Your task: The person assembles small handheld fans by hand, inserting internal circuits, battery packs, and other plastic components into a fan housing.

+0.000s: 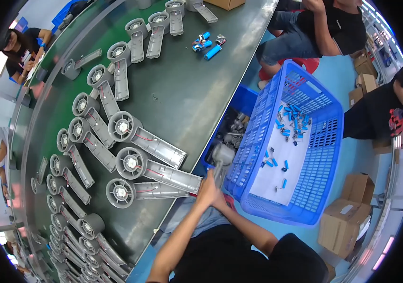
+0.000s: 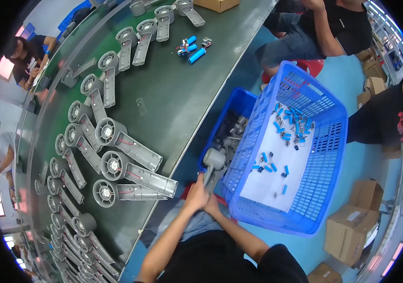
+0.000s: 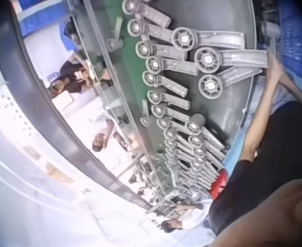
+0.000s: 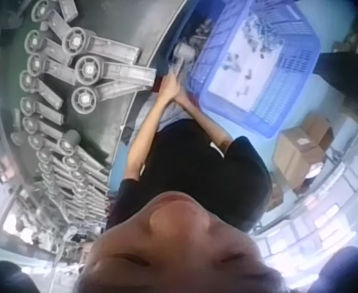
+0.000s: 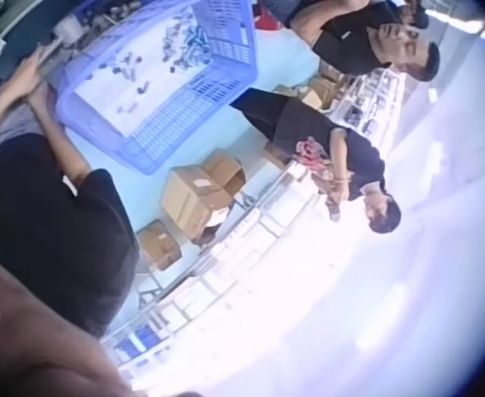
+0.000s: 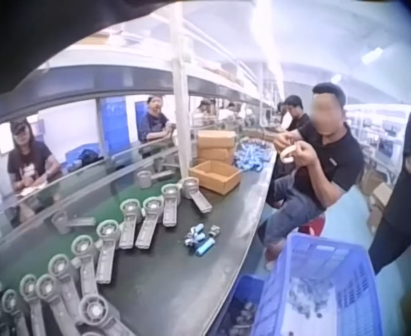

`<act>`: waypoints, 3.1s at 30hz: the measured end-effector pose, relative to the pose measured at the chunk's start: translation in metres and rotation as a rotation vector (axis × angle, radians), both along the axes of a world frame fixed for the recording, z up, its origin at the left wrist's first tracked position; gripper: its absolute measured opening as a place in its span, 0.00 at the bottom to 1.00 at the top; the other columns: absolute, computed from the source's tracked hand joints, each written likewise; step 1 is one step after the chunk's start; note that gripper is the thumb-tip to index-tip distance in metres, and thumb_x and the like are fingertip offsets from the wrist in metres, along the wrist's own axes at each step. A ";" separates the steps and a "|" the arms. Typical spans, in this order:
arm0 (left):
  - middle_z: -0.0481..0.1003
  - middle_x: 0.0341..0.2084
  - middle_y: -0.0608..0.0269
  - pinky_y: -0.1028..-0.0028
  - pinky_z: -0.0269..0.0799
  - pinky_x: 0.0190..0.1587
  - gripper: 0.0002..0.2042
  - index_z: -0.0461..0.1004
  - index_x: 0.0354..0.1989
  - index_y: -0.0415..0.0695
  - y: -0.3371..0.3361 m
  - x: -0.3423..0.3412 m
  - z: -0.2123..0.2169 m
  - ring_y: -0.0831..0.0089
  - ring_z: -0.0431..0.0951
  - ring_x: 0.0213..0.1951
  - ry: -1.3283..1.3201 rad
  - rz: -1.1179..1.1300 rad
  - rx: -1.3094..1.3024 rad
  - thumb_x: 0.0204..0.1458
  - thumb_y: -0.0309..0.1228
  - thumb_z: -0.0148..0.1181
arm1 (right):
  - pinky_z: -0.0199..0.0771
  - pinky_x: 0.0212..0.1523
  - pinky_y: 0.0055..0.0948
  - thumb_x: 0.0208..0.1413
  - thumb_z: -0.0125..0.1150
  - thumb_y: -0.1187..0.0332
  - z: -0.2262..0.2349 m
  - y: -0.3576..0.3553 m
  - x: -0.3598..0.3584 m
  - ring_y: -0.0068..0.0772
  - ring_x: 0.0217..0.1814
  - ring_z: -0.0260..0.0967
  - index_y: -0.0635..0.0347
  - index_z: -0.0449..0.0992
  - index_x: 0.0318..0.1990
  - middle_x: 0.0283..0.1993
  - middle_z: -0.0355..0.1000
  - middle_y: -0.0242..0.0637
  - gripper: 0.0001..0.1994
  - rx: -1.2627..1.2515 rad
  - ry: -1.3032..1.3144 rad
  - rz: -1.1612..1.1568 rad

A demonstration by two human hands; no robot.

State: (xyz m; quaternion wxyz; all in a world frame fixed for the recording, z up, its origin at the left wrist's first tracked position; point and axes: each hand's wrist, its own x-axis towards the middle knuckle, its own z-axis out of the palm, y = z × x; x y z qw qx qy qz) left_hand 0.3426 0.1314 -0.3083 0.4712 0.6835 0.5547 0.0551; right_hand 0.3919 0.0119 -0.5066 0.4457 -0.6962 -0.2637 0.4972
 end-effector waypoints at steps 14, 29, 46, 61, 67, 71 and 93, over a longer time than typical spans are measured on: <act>0.67 0.54 0.29 0.59 0.62 0.62 0.46 0.55 0.63 0.27 0.014 0.102 -0.172 0.44 0.69 0.58 -0.017 -0.008 -0.200 0.50 0.58 0.57 | 0.72 0.52 0.31 0.57 0.57 0.66 0.217 -0.067 0.079 0.37 0.47 0.76 0.63 0.74 0.53 0.46 0.77 0.46 0.18 -0.340 -0.253 0.351; 0.66 0.54 0.45 0.60 0.64 0.57 0.23 0.59 0.64 0.37 -0.168 -0.184 0.180 0.51 0.68 0.56 -0.303 -0.027 -0.070 0.65 0.37 0.45 | 0.75 0.44 0.30 0.53 0.59 0.71 0.544 0.196 -0.041 0.34 0.45 0.77 0.63 0.79 0.44 0.44 0.77 0.45 0.11 0.211 -0.402 2.000; 0.79 0.28 0.65 0.78 0.70 0.26 0.11 0.77 0.39 0.40 -0.164 -0.642 0.294 0.82 0.76 0.25 0.040 1.484 0.443 0.57 0.36 0.57 | 0.67 0.58 0.37 0.49 0.64 0.63 0.453 0.358 -0.355 0.46 0.57 0.69 0.65 0.73 0.54 0.52 0.72 0.48 0.24 0.940 -0.801 1.483; 0.62 0.62 0.48 0.46 0.56 0.62 0.25 0.65 0.60 0.41 -0.269 -0.873 0.230 0.49 0.61 0.64 1.079 1.648 0.004 0.56 0.40 0.52 | 0.67 0.37 0.47 0.53 0.59 0.67 0.441 0.351 -0.408 0.61 0.36 0.69 0.63 0.68 0.49 0.33 0.72 0.55 0.17 0.739 -0.906 1.617; 0.54 0.67 0.49 0.44 0.53 0.63 0.29 0.57 0.65 0.42 -0.281 -0.937 0.189 0.51 0.54 0.67 1.196 1.628 0.049 0.57 0.41 0.51 | 0.61 0.19 0.24 0.56 0.53 0.69 0.430 0.354 -0.401 0.20 0.18 0.61 0.60 0.66 0.47 0.24 0.66 0.32 0.12 0.479 -0.695 1.537; 0.65 0.57 0.42 0.47 0.63 0.57 0.22 0.67 0.54 0.39 -0.244 -0.958 0.195 0.46 0.66 0.58 1.129 1.534 0.280 0.59 0.44 0.49 | 0.58 0.16 0.19 0.58 0.54 0.69 0.428 0.344 -0.405 0.16 0.16 0.58 0.61 0.65 0.46 0.23 0.66 0.30 0.11 0.324 -0.526 1.479; 0.68 0.48 0.48 0.64 0.65 0.56 0.35 0.62 0.57 0.33 -0.100 -0.372 0.343 0.55 0.70 0.51 0.116 0.673 0.954 0.39 0.27 0.74 | 0.75 0.23 0.36 0.53 0.65 0.59 0.504 0.112 -0.217 0.43 0.26 0.76 0.58 0.64 0.57 0.33 0.76 0.41 0.27 0.985 -0.493 1.360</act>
